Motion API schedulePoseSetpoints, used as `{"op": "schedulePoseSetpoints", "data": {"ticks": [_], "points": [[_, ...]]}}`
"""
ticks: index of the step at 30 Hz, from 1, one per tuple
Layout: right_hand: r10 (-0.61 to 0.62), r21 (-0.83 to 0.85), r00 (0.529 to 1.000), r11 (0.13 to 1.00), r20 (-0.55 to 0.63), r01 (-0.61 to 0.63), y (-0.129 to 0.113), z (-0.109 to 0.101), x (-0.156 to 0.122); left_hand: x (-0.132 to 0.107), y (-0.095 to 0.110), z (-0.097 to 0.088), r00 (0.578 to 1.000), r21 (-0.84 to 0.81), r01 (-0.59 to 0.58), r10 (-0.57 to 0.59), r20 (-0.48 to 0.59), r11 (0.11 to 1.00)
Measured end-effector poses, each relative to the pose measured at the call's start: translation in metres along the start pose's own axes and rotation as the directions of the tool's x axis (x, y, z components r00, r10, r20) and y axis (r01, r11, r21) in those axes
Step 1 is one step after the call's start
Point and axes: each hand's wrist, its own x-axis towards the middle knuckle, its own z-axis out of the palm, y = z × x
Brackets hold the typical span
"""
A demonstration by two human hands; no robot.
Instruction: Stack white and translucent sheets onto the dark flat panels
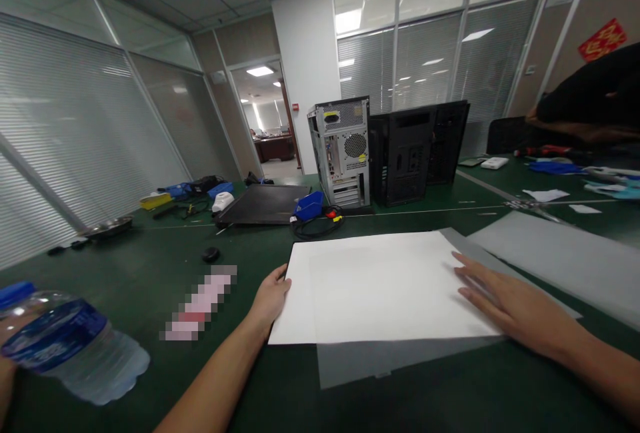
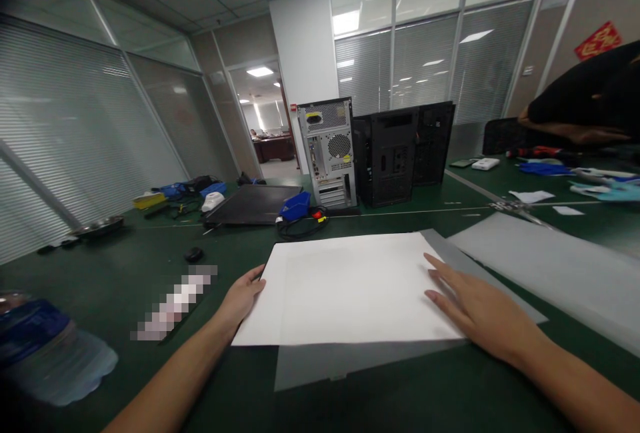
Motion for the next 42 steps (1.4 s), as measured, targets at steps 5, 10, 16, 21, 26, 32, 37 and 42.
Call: {"op": "schedulePoseSetpoints", "data": {"ticks": [5,10,16,21,26,32,37,42], "points": [[0.106,-0.022,0.994,0.994,-0.029,-0.107,0.006,0.001,0.000,0.002,-0.001,-0.002,1.000,0.013,0.002,-0.002,0.005,1.000],[0.001,-0.020,1.000,1.000,-0.014,-0.001,-0.008,-0.001,-0.003,0.003,-0.002,-0.002,1.000,0.016,0.000,0.000,-0.001,1.000],[-0.070,0.094,0.993,0.992,-0.090,0.079,-0.017,-0.007,-0.002,0.005,-0.004,-0.003,1.000,-0.005,0.001,-0.001,0.005,1.000],[-0.056,0.023,0.998,0.998,0.000,0.056,0.001,-0.006,0.001,0.004,-0.003,-0.002,1.000,-0.003,0.010,-0.010,-0.005,1.000],[-0.046,0.008,0.998,0.999,0.042,0.046,0.005,-0.001,0.001,0.003,-0.003,-0.003,1.000,0.010,0.012,-0.012,-0.004,1.000],[-0.164,-0.018,0.980,0.986,0.110,0.167,-0.014,-0.004,-0.001,0.003,-0.002,-0.002,1.000,0.012,0.006,-0.006,0.002,1.000],[-0.202,-0.004,0.973,0.979,0.113,0.204,-0.017,-0.002,-0.003,0.003,-0.003,-0.003,1.000,-0.018,-0.002,0.003,0.013,1.000],[-0.234,-0.027,0.961,0.970,0.148,0.241,-0.012,0.002,-0.004,0.008,-0.007,-0.006,1.000,0.003,0.009,-0.009,-0.027,1.000]]}}
